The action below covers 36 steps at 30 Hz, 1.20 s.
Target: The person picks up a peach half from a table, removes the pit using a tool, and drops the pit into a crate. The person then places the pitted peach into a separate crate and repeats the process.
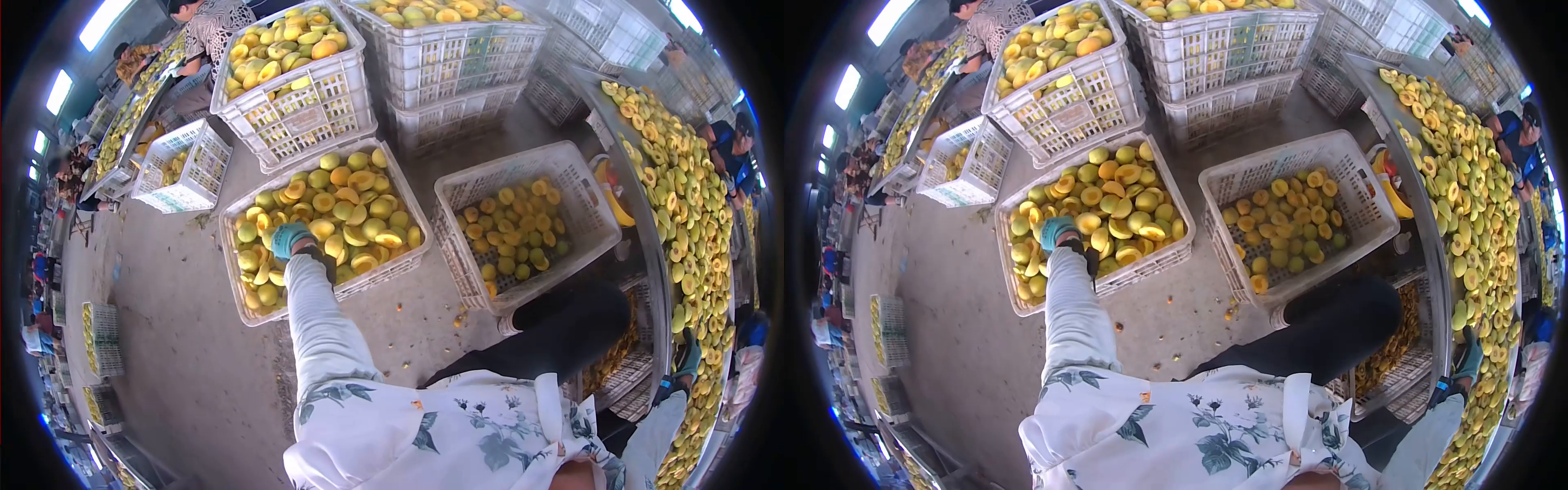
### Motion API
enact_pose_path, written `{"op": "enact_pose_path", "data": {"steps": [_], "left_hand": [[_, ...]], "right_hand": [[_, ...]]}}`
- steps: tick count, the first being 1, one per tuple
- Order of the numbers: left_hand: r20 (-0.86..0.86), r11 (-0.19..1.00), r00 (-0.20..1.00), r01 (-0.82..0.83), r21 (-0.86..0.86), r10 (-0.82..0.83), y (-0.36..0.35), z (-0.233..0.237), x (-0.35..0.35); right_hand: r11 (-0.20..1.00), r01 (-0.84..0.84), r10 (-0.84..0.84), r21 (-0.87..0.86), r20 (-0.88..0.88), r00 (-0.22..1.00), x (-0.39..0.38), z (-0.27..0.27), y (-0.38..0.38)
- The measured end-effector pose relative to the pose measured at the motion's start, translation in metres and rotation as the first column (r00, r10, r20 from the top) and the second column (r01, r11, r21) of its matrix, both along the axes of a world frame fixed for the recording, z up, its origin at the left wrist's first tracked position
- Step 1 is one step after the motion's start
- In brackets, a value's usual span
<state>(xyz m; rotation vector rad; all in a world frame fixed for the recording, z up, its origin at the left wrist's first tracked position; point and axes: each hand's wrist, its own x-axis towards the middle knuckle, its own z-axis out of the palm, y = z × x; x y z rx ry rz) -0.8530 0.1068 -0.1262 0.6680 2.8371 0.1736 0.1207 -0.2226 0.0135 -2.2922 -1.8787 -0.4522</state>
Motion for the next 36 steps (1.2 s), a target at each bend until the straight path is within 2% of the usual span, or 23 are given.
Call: {"op": "enact_pose_path", "data": {"steps": [3,4,5,8,10,13,15,16,18,19,20,21,24,25,26,27,28,29,30,32,33,35,36], "left_hand": [[0.021,0.996,1.000,-0.011,-0.088,0.013,0.012,-0.009,-0.001],[0.035,0.995,0.998,-0.040,-0.094,0.043,0.011,-0.008,0.004],[-0.006,0.999,0.999,-0.054,-0.001,0.054,0.007,-0.012,0.005],[-0.314,0.987,0.943,0.144,0.074,-0.114,-0.005,-0.022,0.016],[-0.353,0.982,0.921,0.186,0.023,-0.166,-0.005,-0.023,0.017],[-0.369,0.953,0.879,0.291,-0.083,-0.300,-0.007,-0.010,0.023],[-0.286,0.924,0.879,0.369,-0.096,-0.381,-0.011,-0.003,0.023],[-0.274,0.923,0.883,0.381,-0.052,-0.380,-0.015,-0.001,0.022],[-0.248,0.907,0.882,0.420,0.028,-0.401,-0.028,-0.002,0.018],[-0.306,0.901,0.869,0.429,0.070,-0.390,-0.033,-0.009,0.016],[-0.537,0.811,0.739,0.563,0.161,-0.406,-0.037,-0.023,0.012],[-0.664,0.644,0.696,0.645,0.411,-0.273,-0.042,-0.014,0.027],[-0.431,0.349,0.773,0.608,0.713,-0.465,-0.052,0.050,0.128],[-0.247,0.213,0.754,0.455,0.865,-0.609,-0.052,0.053,0.167],[-0.063,0.142,0.660,0.253,0.957,-0.748,-0.047,0.061,0.209],[0.114,0.170,0.453,0.083,0.982,-0.884,-0.053,0.089,0.257],[0.265,0.259,0.209,-0.058,0.964,-0.941,-0.069,0.111,0.302],[0.280,0.281,-0.027,-0.157,0.947,-0.960,-0.079,0.123,0.346],[0.334,0.359,-0.205,-0.096,0.929,-0.920,-0.097,0.148,0.387],[0.445,0.505,-0.526,0.033,0.862,-0.725,-0.135,0.199,0.453],[0.490,0.576,-0.666,0.110,0.810,-0.563,-0.148,0.213,0.482],[0.568,0.681,-0.809,0.332,0.652,-0.150,-0.161,0.204,0.535],[0.419,0.455,-0.873,0.276,0.847,-0.251,-0.172,0.201,0.558]], "right_hand": [[0.980,0.197,-0.181,-0.005,-0.412,0.893,-0.003,-0.003,0.002],[0.936,0.348,-0.261,-0.063,-0.786,0.561,-0.001,-0.001,0.002],[0.831,0.543,-0.221,-0.122,-0.968,0.120,-0.031,0.015,0.012],[0.823,0.568,-0.112,-0.010,-0.983,0.144,-0.082,0.026,0.027],[0.806,0.589,-0.009,0.065,-0.992,0.122,-0.081,0.019,0.034],[0.835,0.550,-0.072,-0.013,-0.994,0.086,-0.066,0.024,0.028],[0.905,0.397,-0.082,0.152,-0.854,0.513,-0.051,0.019,0.021],[0.937,0.182,0.011,0.297,-0.548,0.836,-0.044,0.006,0.022],[0.901,0.434,-0.191,0.010,-0.889,0.416,-0.061,0.014,0.023],[0.834,0.531,-0.280,-0.152,-0.945,0.168,-0.070,0.018,0.025],[0.863,0.489,-0.175,-0.128,-0.983,0.052,-0.052,0.005,0.017],[0.807,0.565,0.020,0.173,-0.964,0.267,-0.072,-0.011,0.026],[0.857,0.493,0.172,0.150,-0.985,0.002,-0.188,0.039,0.032],[0.881,0.458,0.163,0.115,-0.984,-0.067,-0.219,0.054,0.031],[0.907,0.398,0.173,0.137,-0.983,-0.056,-0.242,0.065,0.029],[0.928,0.337,0.186,0.159,-0.981,-0.047,-0.265,0.076,0.026],[0.905,0.403,0.201,0.132,-0.970,-0.135,-0.294,0.091,0.027],[0.924,0.344,0.244,0.167,-0.950,-0.196,-0.295,0.086,0.020],[0.942,0.263,0.277,0.208,-0.924,-0.262,-0.292,0.079,0.015],[0.931,0.283,0.331,0.231,-0.859,-0.389,-0.308,0.090,0.005],[0.943,0.233,0.313,0.240,-0.877,-0.365,-0.302,0.087,-0.003],[0.941,0.287,0.278,0.180,-0.896,-0.347,-0.306,0.096,-0.017],[0.937,0.321,0.247,0.138,-0.910,-0.331,-0.303,0.094,-0.022]]}}
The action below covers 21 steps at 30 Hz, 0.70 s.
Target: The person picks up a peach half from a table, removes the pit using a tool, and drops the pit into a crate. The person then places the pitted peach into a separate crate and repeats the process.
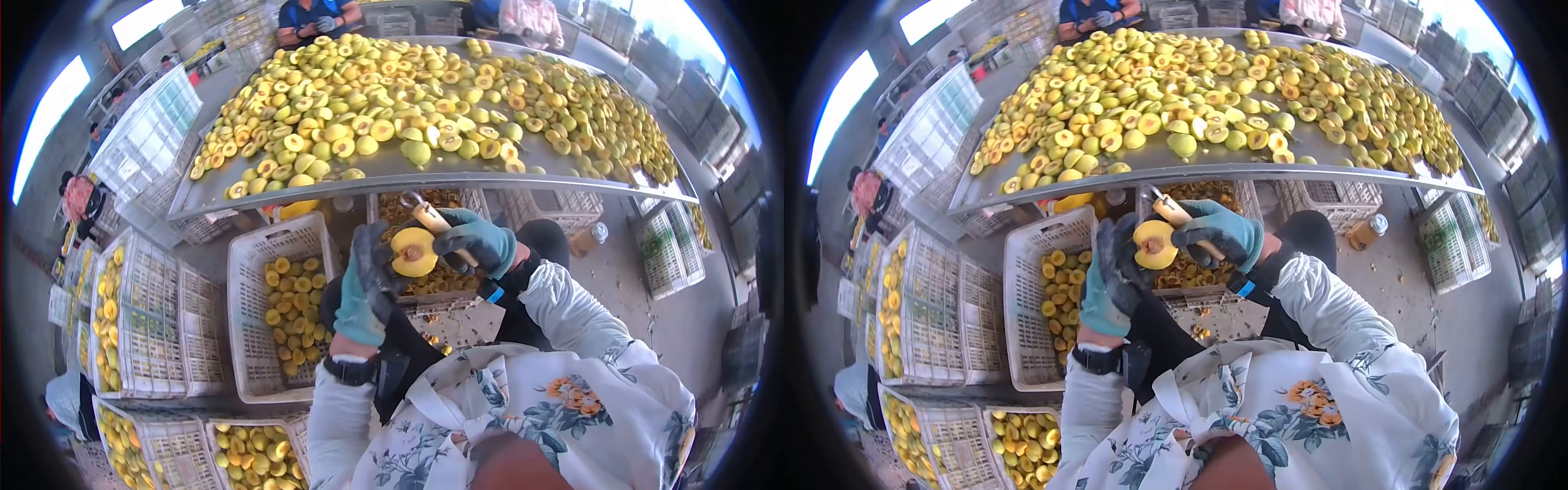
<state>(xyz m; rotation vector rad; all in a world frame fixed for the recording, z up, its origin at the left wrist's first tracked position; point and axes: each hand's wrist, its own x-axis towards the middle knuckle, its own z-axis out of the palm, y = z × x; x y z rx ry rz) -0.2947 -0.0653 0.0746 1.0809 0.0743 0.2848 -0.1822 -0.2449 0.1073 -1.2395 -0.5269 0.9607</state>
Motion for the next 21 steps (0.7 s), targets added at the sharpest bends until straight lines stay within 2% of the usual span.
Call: {"op": "enact_pose_path", "data": {"steps": [1,2,3,5,7,9,10,12,13,15,17,18,20,21], "left_hand": [[0.105,0.961,0.992,0.034,0.276,-0.065,-0.013,-0.003,0.020],[0.129,0.892,0.984,0.055,0.449,-0.125,-0.019,-0.005,0.033],[0.158,0.797,0.971,0.051,0.602,-0.181,-0.025,-0.008,0.047],[0.098,0.676,0.972,0.074,0.733,-0.212,-0.030,-0.011,0.071],[0.117,0.688,0.977,0.039,0.724,-0.178,-0.032,-0.029,0.094],[0.081,0.677,0.984,0.048,0.734,-0.157,-0.027,-0.045,0.112],[0.057,0.741,0.988,0.071,0.667,-0.146,-0.025,-0.052,0.118],[-0.003,0.852,0.992,0.110,0.512,-0.126,-0.027,-0.062,0.124],[-0.017,0.839,0.988,0.138,0.526,-0.152,-0.028,-0.066,0.127],[-0.134,0.974,0.980,0.166,0.155,-0.146,-0.037,-0.061,0.130],[-0.202,0.981,0.961,0.174,-0.090,-0.189,-0.039,-0.061,0.134],[-0.210,0.971,0.952,0.195,-0.140,-0.221,-0.038,-0.062,0.136],[-0.179,0.967,0.961,0.231,0.109,-0.209,-0.036,-0.067,0.138],[-0.129,0.890,0.975,0.220,0.400,-0.182,-0.034,-0.071,0.138]], "right_hand": [[0.995,0.044,-0.034,-0.095,0.107,0.994,0.005,-0.003,-0.003],[0.991,0.133,-0.127,-0.017,0.205,0.970,0.018,-0.030,-0.004],[0.971,0.238,-0.232,0.016,0.288,0.929,0.022,-0.035,-0.010],[0.909,0.416,-0.377,0.034,0.493,0.784,0.032,-0.039,-0.023],[0.822,0.569,-0.411,0.020,0.712,0.569,0.038,-0.036,-0.035],[0.784,0.617,-0.339,-0.070,0.785,0.519,0.044,-0.037,-0.050],[0.762,0.638,-0.294,-0.114,0.816,0.497,0.047,-0.038,-0.055],[0.777,0.565,-0.034,-0.279,0.877,0.479,0.046,-0.042,-0.059],[0.774,0.529,0.069,-0.349,0.876,0.477,0.044,-0.044,-0.057],[0.755,0.485,0.213,-0.442,0.864,0.456,0.046,-0.047,-0.052],[0.745,0.521,0.176,-0.415,0.877,0.448,0.050,-0.055,-0.047],[0.740,0.539,0.159,-0.402,0.883,0.441,0.051,-0.058,-0.046],[0.748,0.518,0.181,-0.416,0.878,0.443,0.054,-0.064,-0.046],[0.760,0.509,0.177,-0.404,0.882,0.436,0.054,-0.064,-0.046]]}}
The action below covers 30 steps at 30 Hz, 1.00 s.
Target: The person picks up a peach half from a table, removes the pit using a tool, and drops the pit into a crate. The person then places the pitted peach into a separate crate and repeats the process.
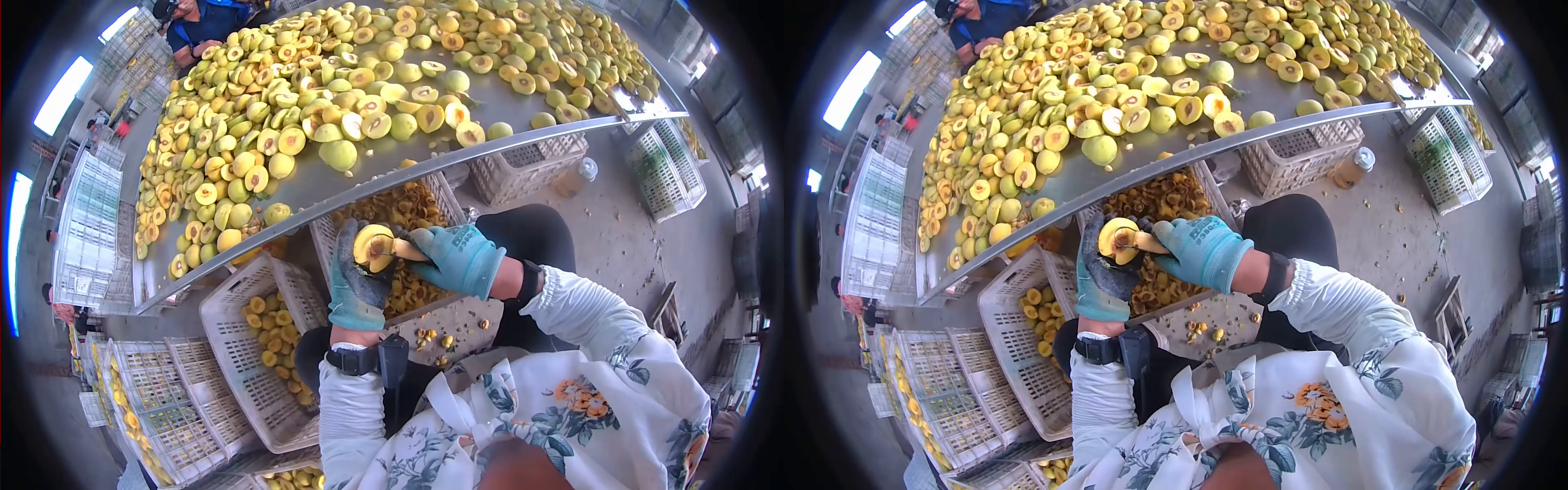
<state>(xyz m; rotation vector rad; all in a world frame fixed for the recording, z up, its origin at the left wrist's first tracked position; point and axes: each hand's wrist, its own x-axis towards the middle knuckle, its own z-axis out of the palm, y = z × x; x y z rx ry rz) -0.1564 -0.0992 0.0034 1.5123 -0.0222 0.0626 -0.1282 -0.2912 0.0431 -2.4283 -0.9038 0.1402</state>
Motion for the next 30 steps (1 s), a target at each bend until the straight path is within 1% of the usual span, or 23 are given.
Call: {"op": "enact_pose_path", "data": {"steps": [1,4,6,7,10,13,16,19,22,25,28,30], "left_hand": [[0.106,0.959,0.994,0.004,0.282,-0.035,0.001,-0.002,0.000],[0.179,0.945,0.983,-0.084,0.315,0.027,-0.010,0.017,-0.004],[0.077,0.998,0.996,-0.045,0.041,0.042,-0.006,0.006,-0.001],[0.026,0.994,0.999,-0.037,-0.102,0.040,-0.005,0.003,0.000],[-0.066,0.960,0.997,-0.058,-0.275,0.042,-0.009,0.006,0.000],[-0.137,0.867,0.991,-0.071,-0.493,0.003,-0.014,0.015,-0.001],[-0.220,0.694,0.975,-0.175,-0.698,0.024,-0.019,0.022,0.000],[-0.301,0.639,0.948,-0.294,-0.711,0.102,-0.022,0.006,0.004],[-0.363,0.663,0.903,-0.417,-0.621,0.229,-0.029,0.006,0.005],[-0.312,0.716,0.906,-0.418,-0.559,0.286,-0.030,0.005,0.004],[-0.267,0.718,0.920,-0.391,-0.576,0.287,-0.026,0.004,0.004],[-0.251,0.730,0.914,-0.405,-0.550,0.319,-0.029,0.010,0.002]], "right_hand": [[1.000,-0.015,0.014,0.012,0.006,1.000,-0.001,0.000,0.000],[1.000,-0.017,0.017,0.011,-0.007,1.000,-0.004,-0.001,0.004],[1.000,-0.014,0.013,-0.012,-0.038,0.999,-0.006,-0.001,0.006],[1.000,-0.014,0.012,-0.026,-0.053,0.999,-0.007,-0.002,0.006],[0.999,-0.007,0.008,0.042,-0.010,1.000,-0.008,-0.005,0.006],[0.997,-0.001,0.002,0.073,-0.019,1.000,-0.008,-0.007,0.006],[0.999,0.020,-0.017,0.048,-0.062,0.998,-0.010,-0.013,0.011],[0.998,0.057,-0.053,0.015,-0.177,0.983,-0.013,-0.022,0.018],[0.997,0.065,-0.055,0.032,-0.245,0.968,-0.019,-0.025,0.022],[0.993,0.073,-0.038,0.097,-0.319,0.947,-0.023,-0.021,0.025],[0.986,0.078,-0.008,0.148,-0.427,0.904,-0.023,-0.028,0.030],[0.968,0.124,0.040,0.221,-0.614,0.788,-0.021,-0.022,0.029]]}}
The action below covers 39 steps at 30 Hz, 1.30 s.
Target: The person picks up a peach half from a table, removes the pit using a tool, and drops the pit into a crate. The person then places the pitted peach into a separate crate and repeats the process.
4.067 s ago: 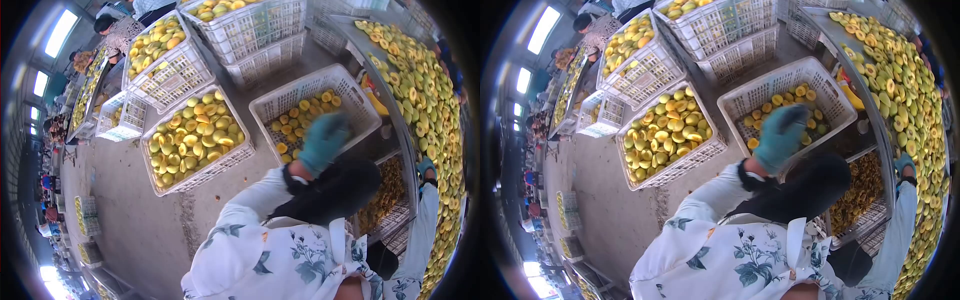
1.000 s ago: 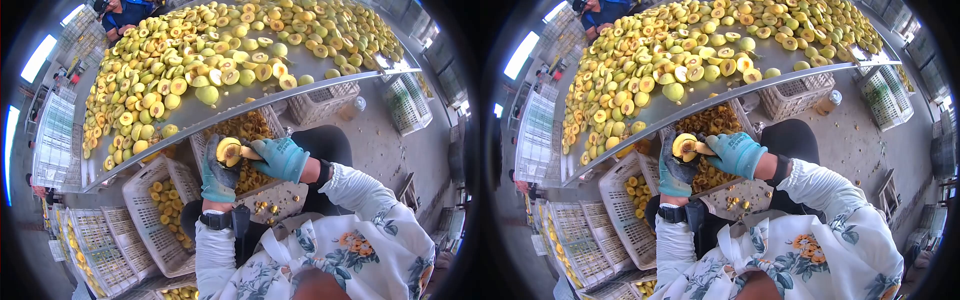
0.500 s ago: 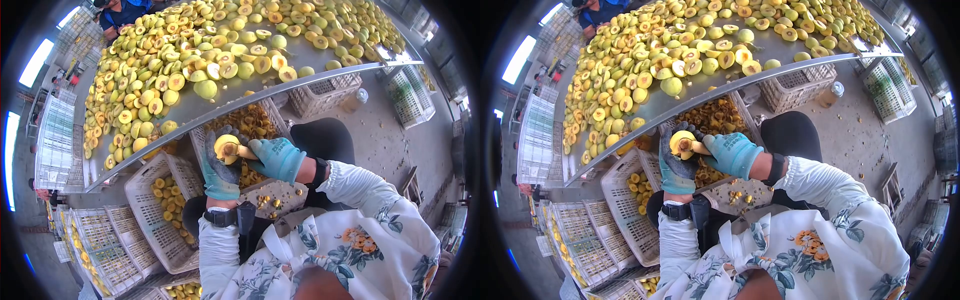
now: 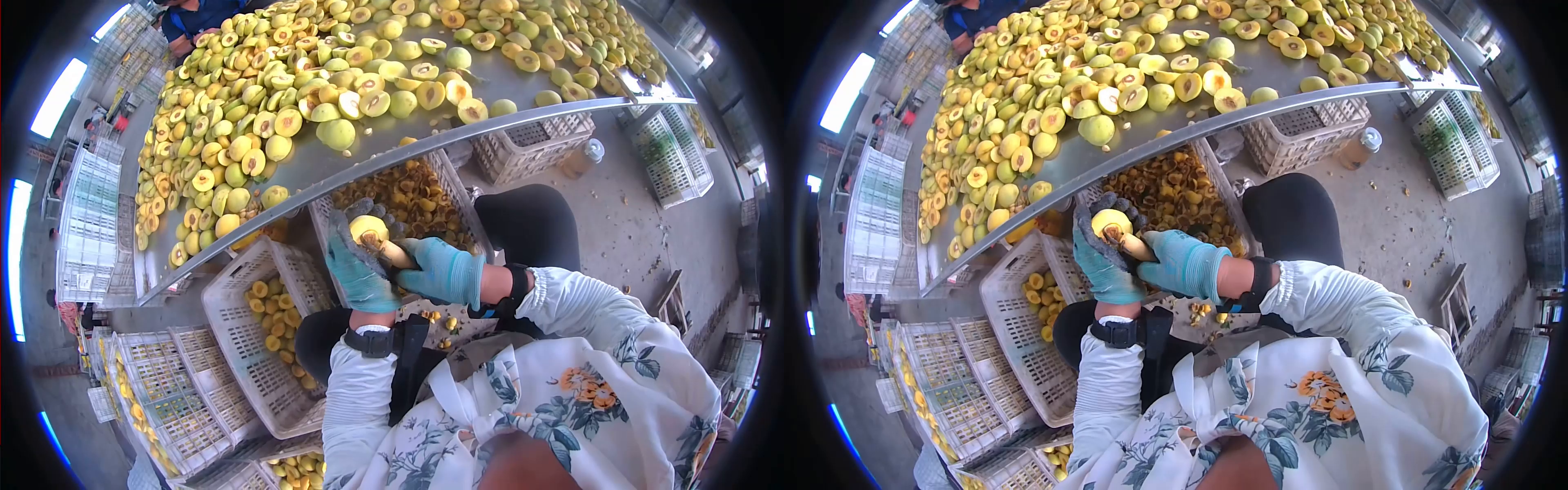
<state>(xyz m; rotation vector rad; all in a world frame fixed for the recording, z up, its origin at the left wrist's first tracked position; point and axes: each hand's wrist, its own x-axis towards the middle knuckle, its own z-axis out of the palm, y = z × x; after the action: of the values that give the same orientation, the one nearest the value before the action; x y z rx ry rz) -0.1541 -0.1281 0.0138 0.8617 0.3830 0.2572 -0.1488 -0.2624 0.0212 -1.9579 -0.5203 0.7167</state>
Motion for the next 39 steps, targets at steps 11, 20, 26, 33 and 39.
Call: {"op": "enact_pose_path", "data": {"steps": [11,20,26,33,39], "left_hand": [[-0.139,0.985,0.977,0.156,-0.068,-0.164,-0.002,0.012,-0.002],[0.098,0.949,0.979,0.199,-0.244,-0.180,0.027,-0.006,-0.004],[0.100,0.937,0.990,0.129,-0.325,-0.102,0.029,0.007,-0.002],[0.182,0.899,0.971,0.213,-0.384,-0.152,0.026,0.015,-0.004],[0.292,0.893,0.950,0.225,-0.389,-0.112,0.043,0.007,-0.009]], "right_hand": [[0.968,0.053,0.106,0.243,-0.597,0.795,0.007,0.007,-0.011],[0.945,-0.116,0.295,0.306,-0.645,0.705,0.014,0.006,-0.026],[0.979,-0.183,0.200,0.086,-0.299,0.933,0.021,-0.001,-0.034],[0.988,-0.090,0.126,0.122,-0.333,0.934,0.018,0.011,-0.029],[0.989,-0.016,0.073,0.150,-0.386,0.920,0.014,0.015,-0.032]]}}
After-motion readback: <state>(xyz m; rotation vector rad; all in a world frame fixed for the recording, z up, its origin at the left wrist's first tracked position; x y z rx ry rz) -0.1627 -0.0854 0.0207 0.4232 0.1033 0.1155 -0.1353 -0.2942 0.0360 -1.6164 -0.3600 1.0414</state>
